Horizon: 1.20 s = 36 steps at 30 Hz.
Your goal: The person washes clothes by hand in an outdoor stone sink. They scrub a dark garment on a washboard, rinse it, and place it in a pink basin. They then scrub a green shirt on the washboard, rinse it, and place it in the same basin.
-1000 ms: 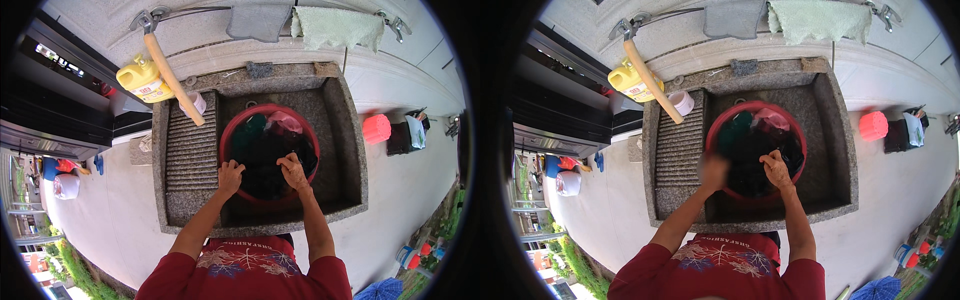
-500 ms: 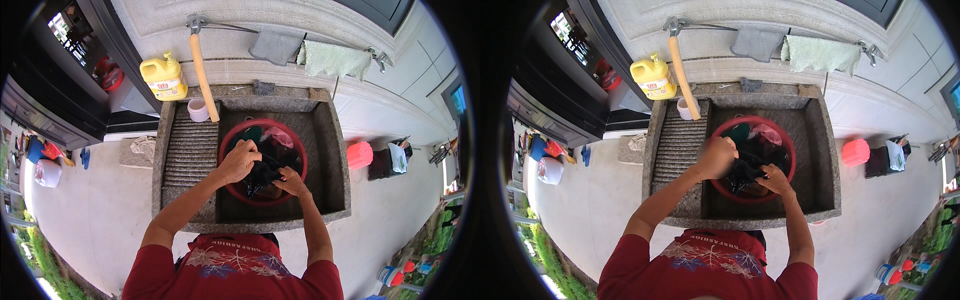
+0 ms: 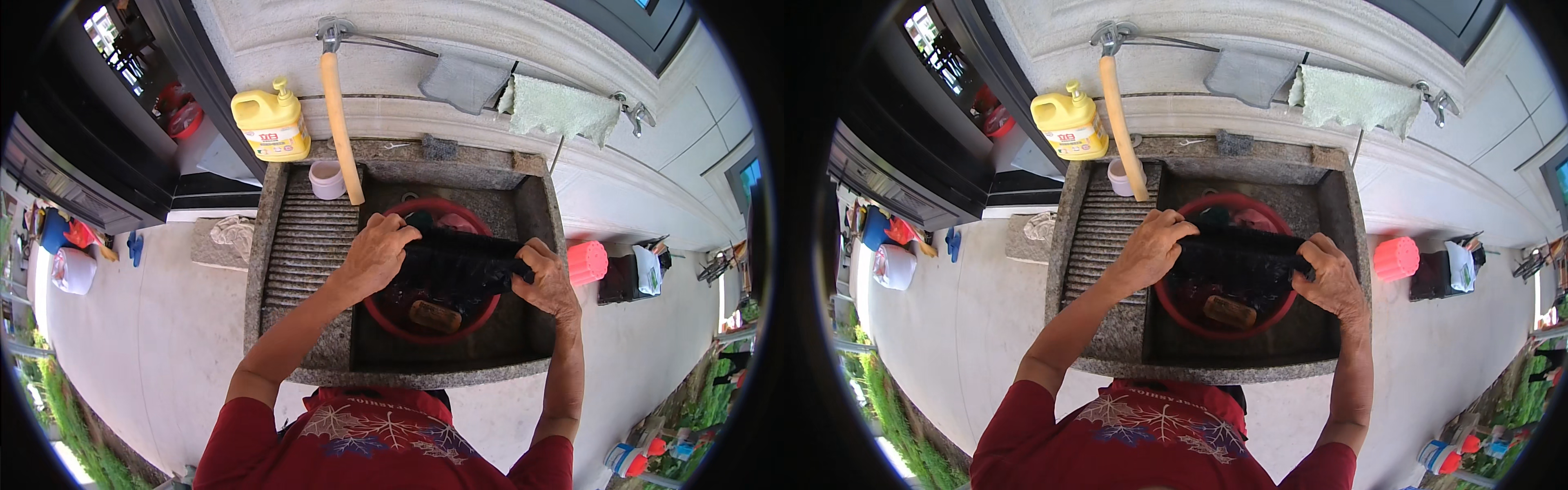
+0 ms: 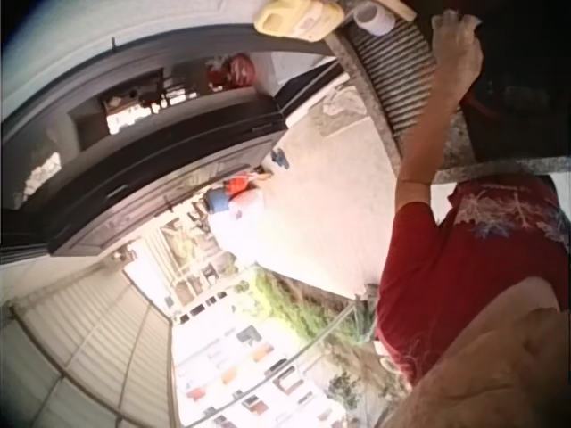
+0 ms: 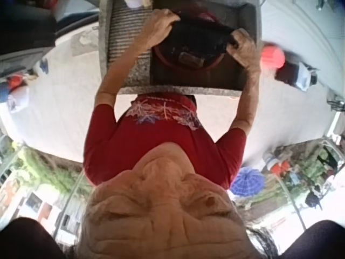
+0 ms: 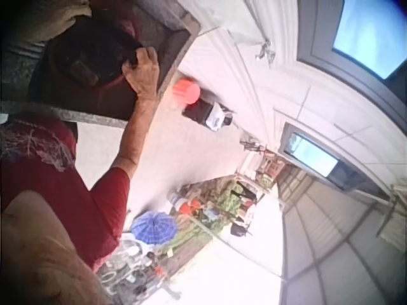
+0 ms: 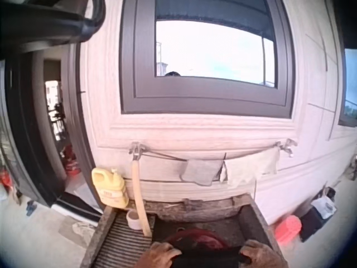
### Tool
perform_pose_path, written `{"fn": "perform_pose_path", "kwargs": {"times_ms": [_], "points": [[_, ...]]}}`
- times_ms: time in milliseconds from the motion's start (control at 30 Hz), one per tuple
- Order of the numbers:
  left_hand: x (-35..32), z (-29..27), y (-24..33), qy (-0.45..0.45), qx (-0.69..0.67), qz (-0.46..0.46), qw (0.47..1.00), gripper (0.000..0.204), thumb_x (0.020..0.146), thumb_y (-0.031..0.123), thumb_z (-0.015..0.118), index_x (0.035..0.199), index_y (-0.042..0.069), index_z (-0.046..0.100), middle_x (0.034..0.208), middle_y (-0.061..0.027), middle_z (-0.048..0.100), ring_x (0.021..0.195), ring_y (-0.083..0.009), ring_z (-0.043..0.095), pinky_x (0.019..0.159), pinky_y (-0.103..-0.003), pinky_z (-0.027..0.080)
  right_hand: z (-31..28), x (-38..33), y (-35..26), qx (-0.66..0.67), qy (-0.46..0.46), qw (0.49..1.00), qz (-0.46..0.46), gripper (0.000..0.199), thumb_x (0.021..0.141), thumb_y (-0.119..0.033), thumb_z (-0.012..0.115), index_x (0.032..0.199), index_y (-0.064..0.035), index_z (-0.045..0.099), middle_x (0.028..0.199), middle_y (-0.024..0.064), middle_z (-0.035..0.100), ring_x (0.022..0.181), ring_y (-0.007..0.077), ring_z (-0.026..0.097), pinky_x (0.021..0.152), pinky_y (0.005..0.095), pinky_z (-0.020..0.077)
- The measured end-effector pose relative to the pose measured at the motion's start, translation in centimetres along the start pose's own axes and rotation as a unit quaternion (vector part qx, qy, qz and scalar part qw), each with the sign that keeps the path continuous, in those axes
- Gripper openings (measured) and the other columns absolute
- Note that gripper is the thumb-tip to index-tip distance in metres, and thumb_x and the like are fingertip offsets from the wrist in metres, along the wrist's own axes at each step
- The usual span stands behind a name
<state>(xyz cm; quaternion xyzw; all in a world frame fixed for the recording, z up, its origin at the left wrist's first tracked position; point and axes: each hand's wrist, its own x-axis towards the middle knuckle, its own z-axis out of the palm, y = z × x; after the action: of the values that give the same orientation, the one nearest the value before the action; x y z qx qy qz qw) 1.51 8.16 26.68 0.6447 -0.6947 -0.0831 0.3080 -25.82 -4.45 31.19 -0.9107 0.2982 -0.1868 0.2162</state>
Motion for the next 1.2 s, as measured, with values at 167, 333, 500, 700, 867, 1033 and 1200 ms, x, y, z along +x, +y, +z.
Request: {"fn": "perform_pose_path", "kwargs": {"times_ms": [167,333,500,700,867,1033,1200], "points": [[-2.0,12.4,-4.6,-0.048,0.044,-0.103,0.993,0.042,0.074,-0.004,0.053,0.115,0.006,0.058,0.107,-0.009,0.053,0.102,-0.0306,0.051,0.078,-0.042,0.047,13.2,-0.4,7.2,-0.051,-0.029,0.998,0.032,0.026,0.067,-0.01,0.067,0.089,-0.0027,0.055,0.11,0.0143,0.052,0.1,0.0359,0.054,0.075,0.0456,0.0488],[-3.3,22.1,-5.1,-0.154,0.103,-0.157,0.97,0.072,0.076,0.005,0.06,0.141,0.013,0.03,0.14,-0.0112,0.035,0.128,-0.038,0.033,0.095,-0.058,0.037,23.9,-1.6,9.7,-0.148,-0.077,0.984,0.06,0.031,0.069,-0.017,0.067,0.097,-0.0071,0.055,0.139,0.0151,0.035,0.122,0.0479,0.037,0.077,0.0612,0.0441],[-3.8,26.5,-7.6,-0.178,0.158,-0.157,0.958,0.066,0.082,0.007,0.052,0.143,0.011,0.026,0.143,-0.0139,0.03,0.13,-0.0356,0.033,0.103,-0.053,0.032,27.6,-1.1,12.2,-0.116,-0.122,0.971,0.169,0.03,0.072,-0.02,0.065,0.098,-0.0106,0.056,0.144,0.0119,0.03,0.122,0.0518,0.034,0.078,0.069,0.0391],[-3.7,29.9,-10.8,-0.258,0.087,-0.22,0.937,0.056,0.082,0.006,0.048,0.137,0.005,0.037,0.129,-0.0176,0.046,0.118,-0.0337,0.046,0.101,-0.043,0.037,30.2,-0.2,14.2,-0.1,-0.163,0.96,0.203,0.042,0.075,-0.021,0.062,0.116,-0.0121,0.052,0.146,0.0132,0.027,0.124,0.0494,0.033,0.088,0.0706,0.0335],[-4.7,30.8,-12.5,-0.212,0.078,-0.185,0.957,0.041,0.085,0.011,0.047,0.126,0.006,0.049,0.119,-0.016,0.054,0.112,-0.0323,0.051,0.093,-0.042,0.043,30.0,2.5,15.7,0.024,-0.245,0.924,0.293,0.044,0.076,-0.021,0.063,0.117,-0.0111,0.055,0.143,0.0128,0.033,0.122,0.0464,0.038,0.097,0.0578,0.035],[-1.2,26.3,-11.3,-0.277,0.044,-0.209,0.937,0.037,0.085,0.009,0.053,0.121,0.005,0.053,0.118,-0.0164,0.056,0.104,-0.0321,0.057,0.086,-0.041,0.048,27.0,1.7,14.2,-0.058,-0.191,0.952,0.231,0.039,0.072,-0.017,0.068,0.108,-0.0044,0.059,0.124,0.0148,0.054,0.12,0.0397,0.045,0.099,0.0451,0.0393],[-2.8,20.6,-9.7,-0.051,-0.138,-0.172,0.974,0.032,0.085,0.005,0.055,0.117,0.005,0.056,0.128,-0.0131,0.052,0.107,-0.032,0.056,0.087,-0.04,0.048,23.3,-2.8,15.9,0.196,0.005,0.972,0.127,0.029,0.072,-0.004,0.065,0.099,0.0017,0.058,0.102,0.0081,0.058,0.085,0.0216,0.056,0.077,0.0286,0.0457]]}}
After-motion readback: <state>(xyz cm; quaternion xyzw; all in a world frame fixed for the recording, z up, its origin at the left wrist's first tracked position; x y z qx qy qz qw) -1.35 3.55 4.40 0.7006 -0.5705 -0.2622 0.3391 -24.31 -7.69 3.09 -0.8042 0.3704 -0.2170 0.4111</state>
